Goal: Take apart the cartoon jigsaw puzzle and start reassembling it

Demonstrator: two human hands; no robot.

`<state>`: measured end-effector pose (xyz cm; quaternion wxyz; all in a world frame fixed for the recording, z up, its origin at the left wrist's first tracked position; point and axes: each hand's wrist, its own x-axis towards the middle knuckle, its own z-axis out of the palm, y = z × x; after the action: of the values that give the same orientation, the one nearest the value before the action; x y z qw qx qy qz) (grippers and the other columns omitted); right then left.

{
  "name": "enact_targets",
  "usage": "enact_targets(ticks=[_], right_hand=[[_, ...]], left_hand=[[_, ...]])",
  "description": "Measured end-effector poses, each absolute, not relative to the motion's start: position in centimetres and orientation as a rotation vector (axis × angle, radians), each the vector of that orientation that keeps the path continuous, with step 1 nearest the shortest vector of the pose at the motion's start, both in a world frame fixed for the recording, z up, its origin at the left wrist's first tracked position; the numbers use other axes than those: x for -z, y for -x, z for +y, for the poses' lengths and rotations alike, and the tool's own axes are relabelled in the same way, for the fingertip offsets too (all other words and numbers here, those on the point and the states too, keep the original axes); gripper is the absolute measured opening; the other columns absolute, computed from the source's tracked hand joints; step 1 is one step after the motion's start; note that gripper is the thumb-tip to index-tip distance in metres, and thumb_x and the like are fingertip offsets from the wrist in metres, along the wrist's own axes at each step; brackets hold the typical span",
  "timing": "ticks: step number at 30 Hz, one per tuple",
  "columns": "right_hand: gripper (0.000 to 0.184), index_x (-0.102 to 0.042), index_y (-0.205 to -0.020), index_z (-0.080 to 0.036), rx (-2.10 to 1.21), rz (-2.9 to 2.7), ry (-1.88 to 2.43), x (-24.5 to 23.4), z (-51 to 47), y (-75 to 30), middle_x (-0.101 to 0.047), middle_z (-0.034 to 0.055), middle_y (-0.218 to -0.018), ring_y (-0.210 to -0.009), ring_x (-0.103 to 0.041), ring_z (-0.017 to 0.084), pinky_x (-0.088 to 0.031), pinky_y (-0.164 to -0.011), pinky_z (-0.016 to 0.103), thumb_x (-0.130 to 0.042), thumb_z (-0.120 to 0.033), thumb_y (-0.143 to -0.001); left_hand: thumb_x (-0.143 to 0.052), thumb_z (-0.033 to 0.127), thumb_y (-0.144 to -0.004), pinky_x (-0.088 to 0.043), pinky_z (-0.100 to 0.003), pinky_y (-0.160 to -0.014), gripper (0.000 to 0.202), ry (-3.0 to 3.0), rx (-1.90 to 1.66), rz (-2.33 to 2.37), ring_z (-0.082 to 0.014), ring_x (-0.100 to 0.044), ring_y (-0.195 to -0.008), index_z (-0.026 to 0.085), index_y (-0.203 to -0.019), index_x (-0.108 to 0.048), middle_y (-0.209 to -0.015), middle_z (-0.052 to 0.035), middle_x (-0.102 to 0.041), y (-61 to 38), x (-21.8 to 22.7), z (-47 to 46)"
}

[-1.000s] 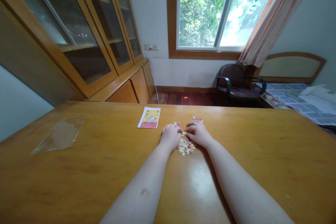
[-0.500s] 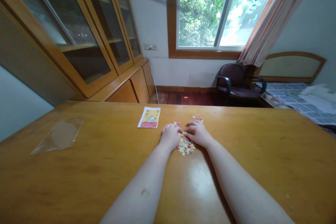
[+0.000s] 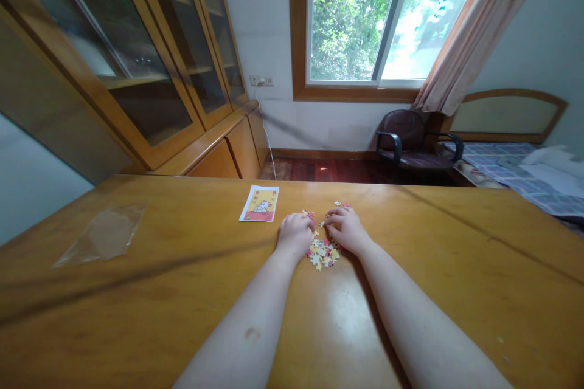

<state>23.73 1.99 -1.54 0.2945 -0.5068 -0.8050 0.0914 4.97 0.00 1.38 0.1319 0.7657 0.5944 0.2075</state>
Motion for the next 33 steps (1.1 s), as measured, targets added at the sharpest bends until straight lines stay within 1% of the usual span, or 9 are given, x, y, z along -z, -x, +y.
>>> enact_targets(ticks=[3, 7, 13, 17, 19, 23, 27, 29, 33], right_hand=[[0.024, -0.075, -0.081, -0.027, -0.246, -2.135, 1.375, 1.7, 2.1, -23.8, -0.066, 0.0044, -0.104, -0.105, -0.052, 0.023, -0.032, -0.100, 0.044, -0.055, -0.016, -0.076], [0.024, -0.075, -0.083, -0.027, -0.201, -2.028, 1.495, 2.3, 2.4, -24.0, -0.067, 0.0055, -0.102, -0.104, -0.051, 0.024, -0.031, -0.100, 0.046, -0.053, -0.018, -0.078], [0.023, -0.074, -0.085, -0.026, -0.169, -2.025, 1.429, 2.2, 2.4, -24.0, -0.067, 0.0050, -0.102, -0.103, -0.053, 0.024, -0.033, -0.101, 0.045, -0.054, -0.018, -0.077], [0.023, -0.073, -0.078, -0.024, -0.190, -2.062, 1.362, 1.8, 2.2, -23.8, -0.067, 0.0047, -0.101, -0.103, -0.054, 0.023, -0.032, -0.103, 0.045, -0.053, -0.013, -0.074], [0.024, -0.072, -0.076, -0.024, -0.187, -2.039, 1.371, 1.6, 2.2, -23.8, -0.068, 0.0046, -0.100, -0.102, -0.055, 0.022, -0.032, -0.102, 0.044, -0.052, -0.012, -0.073], [0.023, -0.072, -0.075, -0.022, -0.268, -1.996, 1.429, 1.1, 2.3, -24.1, -0.070, 0.0046, -0.090, -0.092, -0.058, 0.021, -0.040, -0.094, 0.038, -0.051, -0.012, -0.073], [0.025, -0.074, -0.083, -0.023, -0.587, -2.052, 1.450, 0.6, 2.0, -24.9, -0.069, 0.0020, -0.082, -0.076, -0.059, 0.017, -0.046, -0.076, 0.029, -0.053, -0.014, -0.073], [0.026, -0.075, -0.085, -0.024, -0.690, -2.097, 1.417, 0.5, 1.9, -25.3, -0.068, 0.0013, -0.082, -0.073, -0.059, 0.015, -0.046, -0.074, 0.027, -0.055, -0.014, -0.072], [0.019, -0.076, -0.084, -0.022, -0.699, -2.131, 1.383, 0.7, 1.9, -25.4, -0.067, 0.0024, -0.083, -0.076, -0.059, 0.015, -0.046, -0.077, 0.027, -0.060, -0.017, -0.073]], left_hand=[[-0.058, 0.013, -0.075, -0.038, -0.033, -0.093, 0.022, -2.219, -0.611, 1.718, -0.0192, -0.055, -0.101, 0.026, -0.067, -0.073, -0.097, 0.0001, -0.070, -4.7, -1.1, 0.2], [-0.060, 0.014, -0.075, -0.036, -0.036, -0.097, 0.022, -2.246, -0.582, 1.695, -0.0204, -0.054, -0.104, 0.029, -0.068, -0.076, -0.101, 0.0010, -0.070, -4.5, -0.6, 0.4], [-0.056, 0.017, -0.080, -0.034, -0.037, -0.101, 0.026, -2.251, -0.555, 1.670, -0.0204, -0.053, -0.106, 0.033, -0.081, -0.076, -0.104, 0.0014, -0.069, -4.7, -0.4, 0.5], [-0.052, 0.014, -0.081, -0.035, -0.037, -0.101, 0.032, -2.248, -0.585, 1.685, -0.0198, -0.052, -0.106, 0.032, -0.094, -0.074, -0.106, 0.0004, -0.068, -4.8, -0.5, 0.3], [-0.051, 0.014, -0.081, -0.035, -0.036, -0.100, 0.032, -2.270, -0.588, 1.658, -0.0195, -0.051, -0.108, 0.032, -0.095, -0.074, -0.108, 0.0004, -0.067, -4.8, -0.4, 0.2], [-0.053, 0.014, -0.078, -0.032, -0.037, -0.103, 0.031, -2.298, -0.565, 1.646, -0.0213, -0.048, -0.114, 0.030, -0.093, -0.075, -0.113, 0.0002, -0.065, -4.8, -0.1, 0.3], [-0.052, 0.010, -0.074, -0.033, -0.038, -0.103, 0.038, -2.237, -0.573, 1.748, -0.0226, -0.047, -0.116, 0.028, -0.100, -0.073, -0.115, -0.0019, -0.064, -4.7, 0.1, 0.5], [-0.052, 0.009, -0.073, -0.033, -0.037, -0.102, 0.040, -2.224, -0.566, 1.768, -0.0225, -0.047, -0.115, 0.027, -0.101, -0.073, -0.115, -0.0024, -0.064, -4.7, 0.0, 0.5], [-0.051, 0.007, -0.072, -0.035, -0.036, -0.101, 0.042, -2.235, -0.595, 1.761, -0.0218, -0.048, -0.113, 0.028, -0.101, -0.073, -0.115, -0.0024, -0.064, -4.8, -0.4, 0.4]])
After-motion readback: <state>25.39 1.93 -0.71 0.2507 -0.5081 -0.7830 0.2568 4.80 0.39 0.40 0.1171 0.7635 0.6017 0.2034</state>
